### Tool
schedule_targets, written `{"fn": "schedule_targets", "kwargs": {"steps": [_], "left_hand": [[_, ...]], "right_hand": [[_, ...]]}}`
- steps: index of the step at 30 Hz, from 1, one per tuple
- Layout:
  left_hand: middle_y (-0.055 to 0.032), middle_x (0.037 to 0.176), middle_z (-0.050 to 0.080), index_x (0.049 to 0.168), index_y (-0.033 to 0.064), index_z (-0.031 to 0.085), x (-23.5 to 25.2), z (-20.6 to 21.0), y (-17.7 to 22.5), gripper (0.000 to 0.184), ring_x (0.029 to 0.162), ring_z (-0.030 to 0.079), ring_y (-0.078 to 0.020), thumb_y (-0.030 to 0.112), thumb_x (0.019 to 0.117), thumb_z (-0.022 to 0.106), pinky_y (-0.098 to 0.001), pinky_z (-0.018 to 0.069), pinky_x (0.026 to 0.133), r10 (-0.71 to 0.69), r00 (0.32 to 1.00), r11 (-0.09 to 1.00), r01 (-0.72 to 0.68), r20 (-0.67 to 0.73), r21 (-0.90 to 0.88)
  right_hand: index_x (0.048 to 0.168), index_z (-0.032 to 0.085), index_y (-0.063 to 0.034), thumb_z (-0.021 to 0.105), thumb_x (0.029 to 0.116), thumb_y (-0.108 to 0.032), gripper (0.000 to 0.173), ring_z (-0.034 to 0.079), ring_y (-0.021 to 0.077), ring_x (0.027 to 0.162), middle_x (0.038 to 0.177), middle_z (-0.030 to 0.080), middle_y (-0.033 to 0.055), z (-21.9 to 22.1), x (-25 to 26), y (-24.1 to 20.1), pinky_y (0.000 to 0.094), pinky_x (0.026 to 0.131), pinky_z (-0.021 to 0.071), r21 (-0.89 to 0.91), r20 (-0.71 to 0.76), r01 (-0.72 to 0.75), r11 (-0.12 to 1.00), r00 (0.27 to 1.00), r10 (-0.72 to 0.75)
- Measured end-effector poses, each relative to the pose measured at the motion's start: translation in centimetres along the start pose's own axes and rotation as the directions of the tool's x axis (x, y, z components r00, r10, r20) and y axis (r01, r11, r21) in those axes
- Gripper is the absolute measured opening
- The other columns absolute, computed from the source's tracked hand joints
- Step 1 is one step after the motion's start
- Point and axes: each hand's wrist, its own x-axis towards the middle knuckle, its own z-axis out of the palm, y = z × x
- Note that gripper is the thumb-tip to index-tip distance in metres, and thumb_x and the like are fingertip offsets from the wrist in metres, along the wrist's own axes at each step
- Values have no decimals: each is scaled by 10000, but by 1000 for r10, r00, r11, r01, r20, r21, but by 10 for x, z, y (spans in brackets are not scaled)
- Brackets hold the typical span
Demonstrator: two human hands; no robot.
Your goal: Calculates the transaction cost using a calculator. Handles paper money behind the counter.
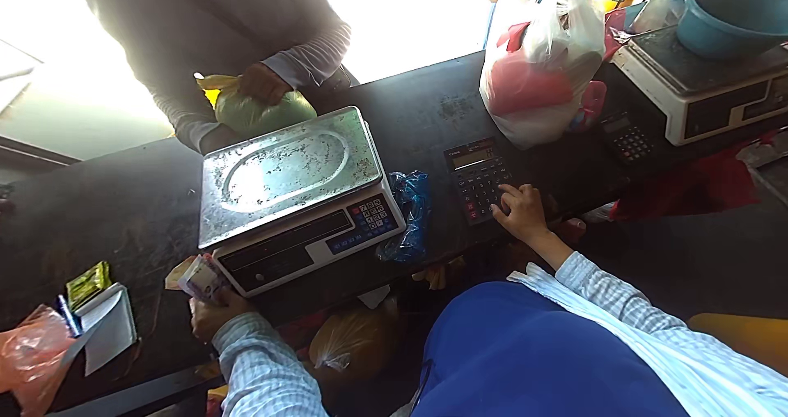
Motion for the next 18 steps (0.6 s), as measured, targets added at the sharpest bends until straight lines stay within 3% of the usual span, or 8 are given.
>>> {"fn": "schedule_targets", "kwargs": {"steps": [2,6,9,13,16,18], "left_hand": [[-246,1432,577,1470,-10,504,-1,-1,2,517,1377,526,-370,310,1065,479,-505,362,1164,-5,1000,1000,5,5,1],[-240,1439,574,1463,-16,512,2,1,-1,514,1379,529,-359,309,1065,486,-491,355,1174,0,1000,1000,0,-11,-6],[-248,1427,581,1472,-22,496,3,2,-1,521,1369,537,-368,305,1066,482,-499,366,1166,4,1000,1000,-4,-18,-10],[-255,1437,571,1475,-24,494,7,8,-9,536,1363,541,-384,320,1064,495,-519,370,1161,23,998,999,-25,-54,-37],[-231,1458,561,1497,-22,466,5,4,-7,550,1381,530,-348,324,1070,487,-468,357,1176,9,999,1000,-10,-31,-28],[-219,1397,619,1445,-32,533,11,14,-20,549,1329,589,-323,343,1045,502,-426,394,1156,37,994,999,-39,-102,-23]], "right_hand": [[760,670,-18,550,973,-439,487,620,387,1118,1346,670,138,-3,2,-5,539,963,426,0,48,-19,1000,999,19],[700,640,-54,549,970,-397,446,651,345,998,1175,740,114,-2,-6,-16,503,871,461,51,-67,111,992,992,-108],[777,681,-23,567,967,-446,478,639,373,1085,1244,710,135,-2,-10,-24,535,942,464,82,84,71,994,993,-78],[695,642,-49,581,942,-402,436,665,348,922,1044,750,132,-10,-11,-17,508,813,490,56,-150,67,996,987,-58],[779,674,-15,572,976,-442,481,649,368,1029,1165,730,142,-21,-13,-5,534,901,466,32,36,-25,999,999,24],[807,682,-21,586,963,-418,437,656,364,993,1114,740,146,-20,-15,-1,524,865,474,56,-17,-7,998,1000,8]]}}
